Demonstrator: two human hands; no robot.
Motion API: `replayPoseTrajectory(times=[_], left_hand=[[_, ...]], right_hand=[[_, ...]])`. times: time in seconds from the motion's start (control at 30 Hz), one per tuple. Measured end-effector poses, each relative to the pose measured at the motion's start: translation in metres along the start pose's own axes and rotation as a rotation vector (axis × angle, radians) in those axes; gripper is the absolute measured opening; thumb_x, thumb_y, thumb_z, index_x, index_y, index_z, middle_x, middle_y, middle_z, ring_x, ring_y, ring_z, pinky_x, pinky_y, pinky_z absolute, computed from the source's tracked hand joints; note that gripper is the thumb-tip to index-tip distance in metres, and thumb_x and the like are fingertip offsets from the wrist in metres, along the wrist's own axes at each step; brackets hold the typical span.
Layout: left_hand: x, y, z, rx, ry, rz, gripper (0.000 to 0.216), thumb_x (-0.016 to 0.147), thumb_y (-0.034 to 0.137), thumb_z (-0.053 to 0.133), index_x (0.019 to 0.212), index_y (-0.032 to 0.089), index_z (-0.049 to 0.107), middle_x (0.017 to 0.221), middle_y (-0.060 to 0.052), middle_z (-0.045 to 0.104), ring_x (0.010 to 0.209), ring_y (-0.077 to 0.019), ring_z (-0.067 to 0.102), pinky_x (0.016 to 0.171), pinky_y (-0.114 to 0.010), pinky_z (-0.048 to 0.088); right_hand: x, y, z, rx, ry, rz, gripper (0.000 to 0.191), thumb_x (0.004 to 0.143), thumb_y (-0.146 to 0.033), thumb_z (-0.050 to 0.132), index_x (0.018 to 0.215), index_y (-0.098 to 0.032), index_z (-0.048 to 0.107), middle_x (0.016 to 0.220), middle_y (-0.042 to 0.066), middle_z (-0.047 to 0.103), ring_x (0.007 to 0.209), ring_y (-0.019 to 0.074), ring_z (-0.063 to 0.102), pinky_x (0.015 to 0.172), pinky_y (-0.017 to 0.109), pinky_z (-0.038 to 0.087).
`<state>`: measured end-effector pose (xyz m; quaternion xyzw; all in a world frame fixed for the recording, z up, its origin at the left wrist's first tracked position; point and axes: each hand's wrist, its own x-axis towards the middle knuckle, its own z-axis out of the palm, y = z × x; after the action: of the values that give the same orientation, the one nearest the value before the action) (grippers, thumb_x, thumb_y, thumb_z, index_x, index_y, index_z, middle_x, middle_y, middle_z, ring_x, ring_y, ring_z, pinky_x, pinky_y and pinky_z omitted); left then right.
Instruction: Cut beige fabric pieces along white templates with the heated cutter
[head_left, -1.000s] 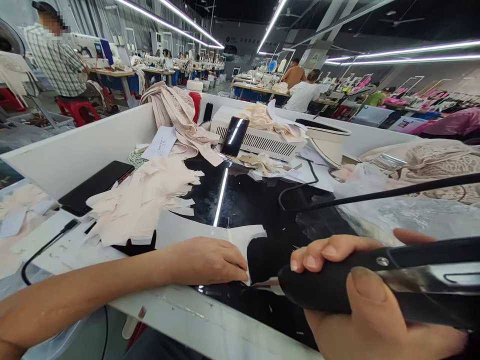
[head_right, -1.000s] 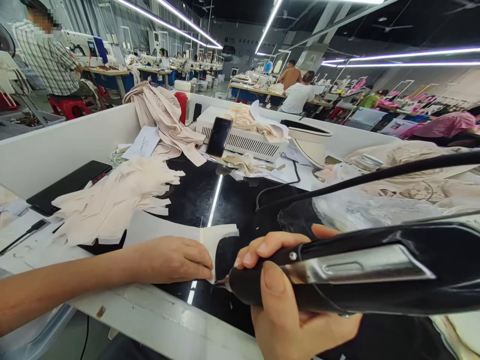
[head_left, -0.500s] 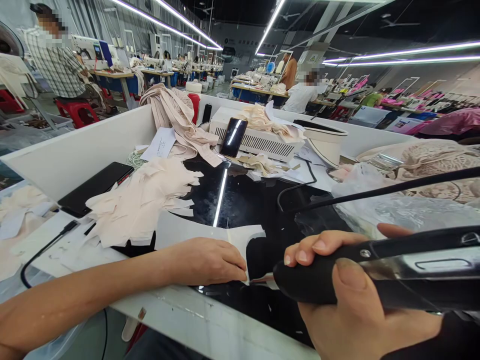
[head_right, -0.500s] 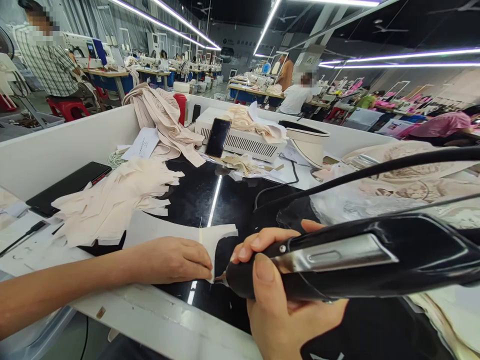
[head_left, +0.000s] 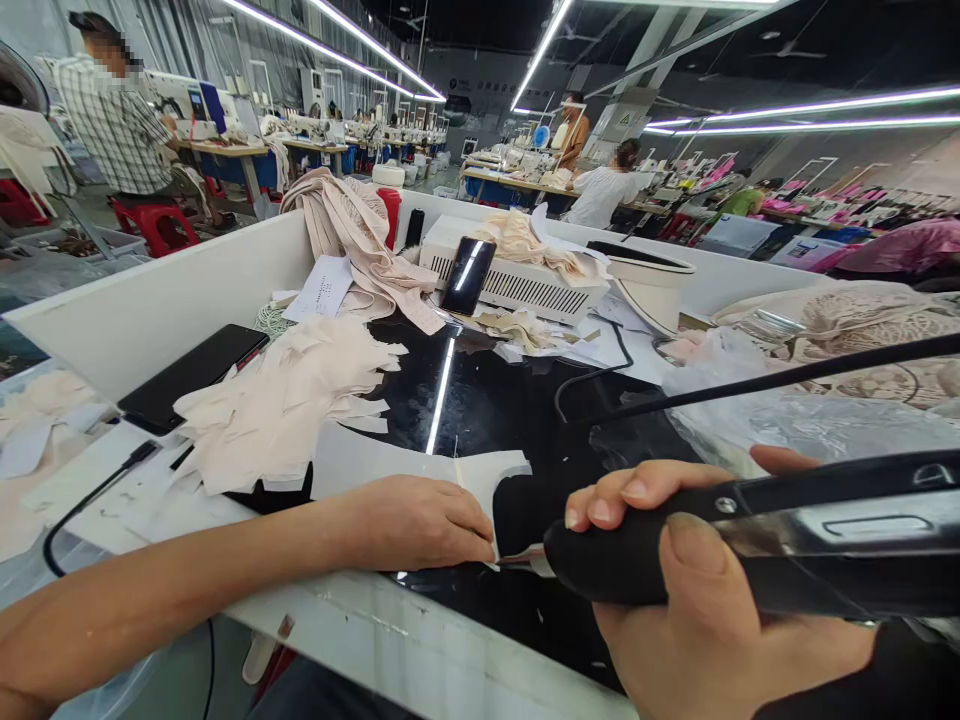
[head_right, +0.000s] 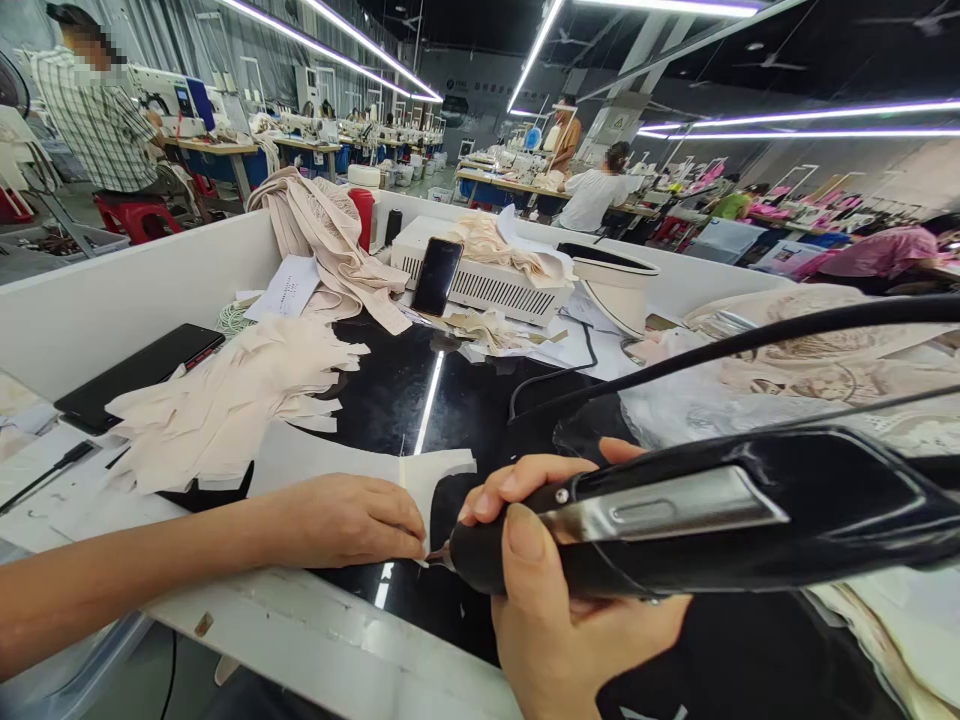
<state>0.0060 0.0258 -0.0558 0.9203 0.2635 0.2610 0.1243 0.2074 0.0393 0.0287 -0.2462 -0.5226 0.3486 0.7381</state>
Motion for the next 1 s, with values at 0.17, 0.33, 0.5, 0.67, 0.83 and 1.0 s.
replayPoseTrajectory(times=[0.17, 0.33, 0.5, 0.67, 0.83, 1.0], left_hand=[[0.000, -0.001, 0.002, 0.041, 0.014, 0.034, 0.024, 0.127, 0.017, 0.064, 0.132, 0.017, 0.087, 0.135, -0.009, 0.091, 0.122, -0.0198, 0.087, 0.116, -0.025, 0.064], [-0.002, -0.005, 0.003, 0.118, 0.107, 0.109, 0.026, 0.127, 0.015, 0.061, 0.134, 0.011, 0.086, 0.136, -0.015, 0.090, 0.130, -0.0238, 0.086, 0.123, -0.031, 0.064], [-0.007, -0.002, -0.002, 0.103, 0.056, 0.113, 0.019, 0.125, 0.018, 0.067, 0.130, 0.013, 0.085, 0.131, -0.012, 0.090, 0.122, -0.0234, 0.086, 0.118, -0.031, 0.065], [-0.021, 0.014, -0.013, 0.029, -0.042, 0.102, 0.021, 0.128, 0.024, 0.065, 0.125, 0.017, 0.084, 0.124, -0.010, 0.092, 0.114, -0.0225, 0.085, 0.114, -0.031, 0.066], [-0.027, 0.023, -0.019, 0.019, 0.001, 0.138, 0.022, 0.129, 0.027, 0.061, 0.130, 0.016, 0.081, 0.120, -0.008, 0.091, 0.110, -0.0221, 0.086, 0.113, -0.030, 0.065], [-0.008, 0.016, -0.016, 0.173, 0.068, 0.128, 0.021, 0.128, 0.021, 0.060, 0.124, 0.015, 0.081, 0.115, -0.007, 0.088, 0.105, -0.0218, 0.083, 0.115, -0.032, 0.064]], right_hand=[[-0.002, 0.001, -0.001, -0.025, -0.024, -0.006, 0.046, 0.091, -0.031, 0.103, 0.128, -0.032, 0.075, 0.079, -0.007, 0.074, 0.055, 0.0195, 0.069, 0.047, 0.033, 0.061], [-0.005, -0.001, -0.002, -0.028, -0.034, 0.011, 0.045, 0.092, -0.030, 0.102, 0.128, -0.033, 0.075, 0.081, -0.007, 0.074, 0.056, 0.0190, 0.070, 0.048, 0.031, 0.061], [-0.010, -0.007, -0.006, -0.007, -0.087, 0.025, 0.046, 0.092, -0.034, 0.104, 0.128, -0.031, 0.075, 0.080, -0.005, 0.075, 0.054, 0.0200, 0.069, 0.047, 0.035, 0.064], [0.003, -0.007, -0.013, -0.002, -0.017, -0.021, 0.051, 0.089, -0.035, 0.106, 0.130, -0.031, 0.076, 0.080, -0.005, 0.077, 0.054, 0.0201, 0.069, 0.046, 0.035, 0.065], [0.028, 0.013, -0.023, -0.047, 0.133, -0.044, 0.052, 0.084, -0.034, 0.109, 0.122, -0.034, 0.074, 0.082, -0.009, 0.077, 0.054, 0.0174, 0.071, 0.050, 0.032, 0.065], [0.037, 0.031, -0.025, -0.058, 0.088, -0.069, 0.047, 0.087, -0.035, 0.107, 0.116, -0.032, 0.070, 0.083, -0.010, 0.077, 0.054, 0.0155, 0.070, 0.053, 0.031, 0.066]])
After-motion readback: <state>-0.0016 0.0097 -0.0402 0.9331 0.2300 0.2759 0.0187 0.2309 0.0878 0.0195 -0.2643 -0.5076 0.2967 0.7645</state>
